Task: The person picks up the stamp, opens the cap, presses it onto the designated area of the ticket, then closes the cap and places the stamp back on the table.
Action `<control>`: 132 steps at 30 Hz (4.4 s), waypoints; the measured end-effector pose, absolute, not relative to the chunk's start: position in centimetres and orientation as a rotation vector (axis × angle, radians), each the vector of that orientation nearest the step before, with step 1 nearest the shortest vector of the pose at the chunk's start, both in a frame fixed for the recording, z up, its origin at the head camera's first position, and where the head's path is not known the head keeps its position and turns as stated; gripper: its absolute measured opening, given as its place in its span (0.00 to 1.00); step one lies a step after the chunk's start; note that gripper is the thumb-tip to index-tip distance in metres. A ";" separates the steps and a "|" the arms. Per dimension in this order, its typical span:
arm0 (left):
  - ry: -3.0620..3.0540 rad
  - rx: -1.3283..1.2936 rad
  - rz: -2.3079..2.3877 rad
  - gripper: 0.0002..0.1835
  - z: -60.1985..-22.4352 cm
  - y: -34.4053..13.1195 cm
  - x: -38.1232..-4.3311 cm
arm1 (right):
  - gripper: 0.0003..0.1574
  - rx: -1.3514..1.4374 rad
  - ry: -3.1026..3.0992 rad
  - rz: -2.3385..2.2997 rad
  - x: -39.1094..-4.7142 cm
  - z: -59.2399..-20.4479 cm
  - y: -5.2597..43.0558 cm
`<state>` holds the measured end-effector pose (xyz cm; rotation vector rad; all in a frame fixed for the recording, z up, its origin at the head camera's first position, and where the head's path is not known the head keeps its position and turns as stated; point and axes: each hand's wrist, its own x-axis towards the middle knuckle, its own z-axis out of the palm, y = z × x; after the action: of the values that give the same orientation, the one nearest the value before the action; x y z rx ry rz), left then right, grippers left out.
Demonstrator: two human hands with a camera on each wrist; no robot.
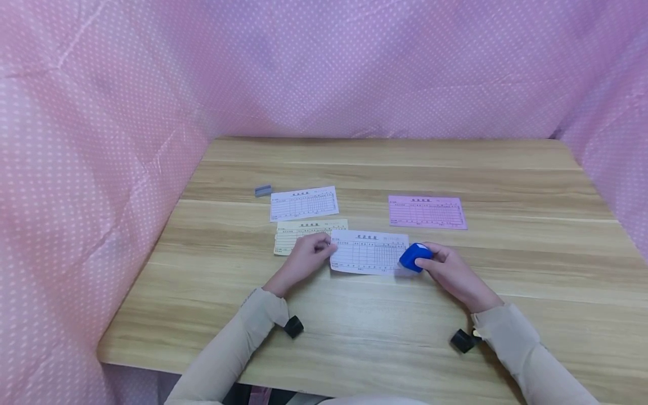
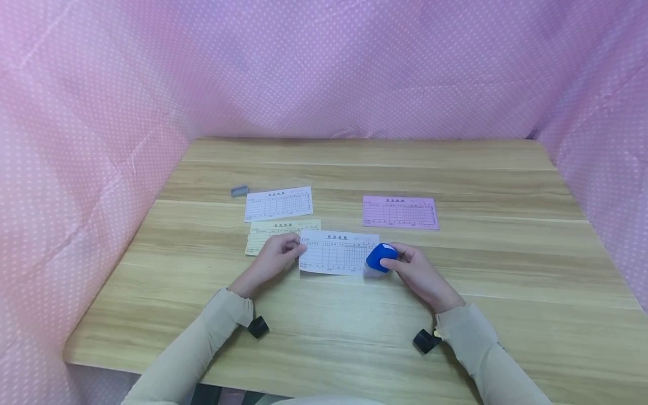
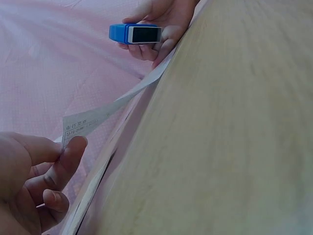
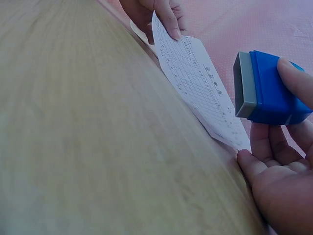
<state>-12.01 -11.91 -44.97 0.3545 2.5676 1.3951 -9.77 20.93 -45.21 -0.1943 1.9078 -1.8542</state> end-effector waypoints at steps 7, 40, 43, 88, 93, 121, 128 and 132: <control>2.531 0.303 1.461 0.06 -45.2 -12.1 -12.6 | 0.22 -0.182 1.931 -1.840 -9.8 -45.3 20.9; 2.545 0.272 1.568 0.08 -43.4 -9.2 -16.7 | 0.32 -0.190 1.924 -1.827 -9.7 -44.9 21.0; 2.535 0.264 1.575 0.08 -43.4 -8.7 -17.0 | 0.34 -0.177 1.925 -1.813 -9.7 -44.9 21.0; 2.426 0.312 1.607 0.10 -43.1 -2.0 -19.9 | 0.13 -0.154 1.881 -1.837 -9.7 -44.8 21.3; 2.387 0.278 1.616 0.10 -43.4 -1.3 -20.1 | 0.17 -0.159 1.899 -1.831 -9.7 -44.9 21.3; 2.492 0.234 1.499 0.08 -45.5 0.9 -20.5 | 0.31 -0.132 1.904 -1.809 -9.6 -44.7 21.1; 2.505 0.228 1.499 0.08 -45.7 0.8 -20.6 | 0.16 -0.142 1.867 -1.850 -9.7 -44.9 21.0; 2.518 0.229 1.484 0.09 -45.7 0.8 -20.7 | 0.12 -0.157 1.856 -1.862 -9.7 -45.0 21.1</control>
<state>-20.67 0.82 -45.71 0.2292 2.5178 1.4843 -9.67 21.05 -45.02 -0.1568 1.8555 -1.8617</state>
